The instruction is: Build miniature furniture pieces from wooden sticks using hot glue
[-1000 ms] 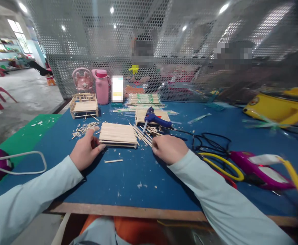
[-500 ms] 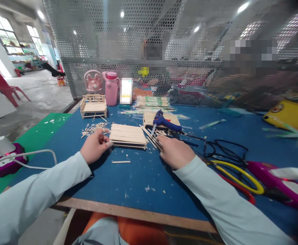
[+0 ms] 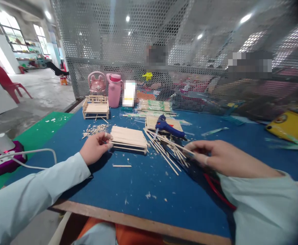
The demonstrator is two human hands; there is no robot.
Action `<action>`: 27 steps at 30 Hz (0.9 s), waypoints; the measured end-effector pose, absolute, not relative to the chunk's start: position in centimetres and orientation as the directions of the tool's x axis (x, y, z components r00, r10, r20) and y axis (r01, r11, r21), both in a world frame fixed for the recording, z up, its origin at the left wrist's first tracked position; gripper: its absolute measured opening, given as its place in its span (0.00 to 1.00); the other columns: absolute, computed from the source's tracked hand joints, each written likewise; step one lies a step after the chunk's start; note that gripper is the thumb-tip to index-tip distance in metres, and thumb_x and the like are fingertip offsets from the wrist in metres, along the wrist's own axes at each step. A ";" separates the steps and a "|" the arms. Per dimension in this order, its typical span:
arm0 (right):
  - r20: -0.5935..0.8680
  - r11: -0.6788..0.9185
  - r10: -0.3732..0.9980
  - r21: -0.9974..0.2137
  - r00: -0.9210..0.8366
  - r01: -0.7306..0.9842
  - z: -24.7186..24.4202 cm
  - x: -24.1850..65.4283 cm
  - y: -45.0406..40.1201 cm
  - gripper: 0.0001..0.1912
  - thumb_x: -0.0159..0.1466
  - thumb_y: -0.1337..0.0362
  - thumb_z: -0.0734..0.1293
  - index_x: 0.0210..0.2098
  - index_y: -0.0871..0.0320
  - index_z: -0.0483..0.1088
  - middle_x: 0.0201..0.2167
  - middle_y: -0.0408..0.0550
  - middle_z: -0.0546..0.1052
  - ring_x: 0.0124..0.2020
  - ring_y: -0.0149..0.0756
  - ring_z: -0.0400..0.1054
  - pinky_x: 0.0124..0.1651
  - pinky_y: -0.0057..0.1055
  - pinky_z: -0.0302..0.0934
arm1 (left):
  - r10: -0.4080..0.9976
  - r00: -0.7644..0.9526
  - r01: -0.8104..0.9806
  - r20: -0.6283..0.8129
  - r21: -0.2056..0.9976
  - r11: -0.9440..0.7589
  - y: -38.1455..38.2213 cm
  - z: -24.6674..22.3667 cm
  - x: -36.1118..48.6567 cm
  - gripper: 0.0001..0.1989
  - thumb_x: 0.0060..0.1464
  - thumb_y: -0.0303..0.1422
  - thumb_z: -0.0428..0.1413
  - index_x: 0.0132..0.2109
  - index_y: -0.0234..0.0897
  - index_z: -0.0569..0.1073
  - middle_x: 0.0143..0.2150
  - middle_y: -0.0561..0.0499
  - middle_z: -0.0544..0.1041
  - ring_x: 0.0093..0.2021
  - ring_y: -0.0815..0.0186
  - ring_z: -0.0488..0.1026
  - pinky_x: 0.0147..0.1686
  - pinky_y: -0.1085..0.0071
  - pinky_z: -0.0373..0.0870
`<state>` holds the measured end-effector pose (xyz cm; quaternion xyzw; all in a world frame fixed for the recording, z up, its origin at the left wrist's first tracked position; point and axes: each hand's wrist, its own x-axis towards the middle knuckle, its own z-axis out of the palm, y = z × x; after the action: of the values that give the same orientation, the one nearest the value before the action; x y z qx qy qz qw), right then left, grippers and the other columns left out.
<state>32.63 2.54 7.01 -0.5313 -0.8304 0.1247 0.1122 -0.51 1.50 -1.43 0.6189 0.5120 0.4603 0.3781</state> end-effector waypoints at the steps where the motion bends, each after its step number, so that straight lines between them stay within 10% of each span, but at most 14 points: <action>1: 0.038 0.405 0.906 -0.365 -0.421 0.838 7.3 32.8 2.6 0.10 0.56 0.62 0.61 0.29 0.56 0.74 0.23 0.47 0.76 0.22 0.34 0.66 0.26 0.29 0.59 | 0.983 0.069 0.299 0.168 0.937 -0.181 1.5 -1.6 -0.5 0.09 0.42 0.30 0.56 0.34 0.33 0.68 0.27 0.55 0.68 0.26 0.71 0.66 0.31 0.70 0.64; 9: 0.174 0.676 0.732 -0.301 -0.659 0.672 3.8 27.4 3.3 0.12 0.60 0.64 0.58 0.31 0.57 0.73 0.29 0.50 0.75 0.32 0.36 0.67 0.37 0.31 0.61 | 0.982 0.147 0.358 0.120 0.919 -0.166 1.2 -1.2 -0.9 0.19 0.38 0.25 0.58 0.40 0.35 0.63 0.28 0.58 0.68 0.21 0.77 0.62 0.24 0.75 0.62; 27: 0.283 0.693 0.715 -0.169 -0.639 0.701 2.4 26.2 3.1 0.12 0.60 0.68 0.57 0.29 0.58 0.71 0.27 0.50 0.73 0.31 0.35 0.66 0.34 0.29 0.59 | 0.997 0.055 0.240 0.060 0.968 -0.072 1.0 -0.2 -0.6 0.23 0.42 0.25 0.58 0.46 0.34 0.59 0.23 0.60 0.68 0.23 0.74 0.68 0.26 0.74 0.63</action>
<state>26.18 3.15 2.44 -0.3911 -0.9051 0.0219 0.1656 -0.63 1.04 -0.18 0.5853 0.5284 0.4396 0.4301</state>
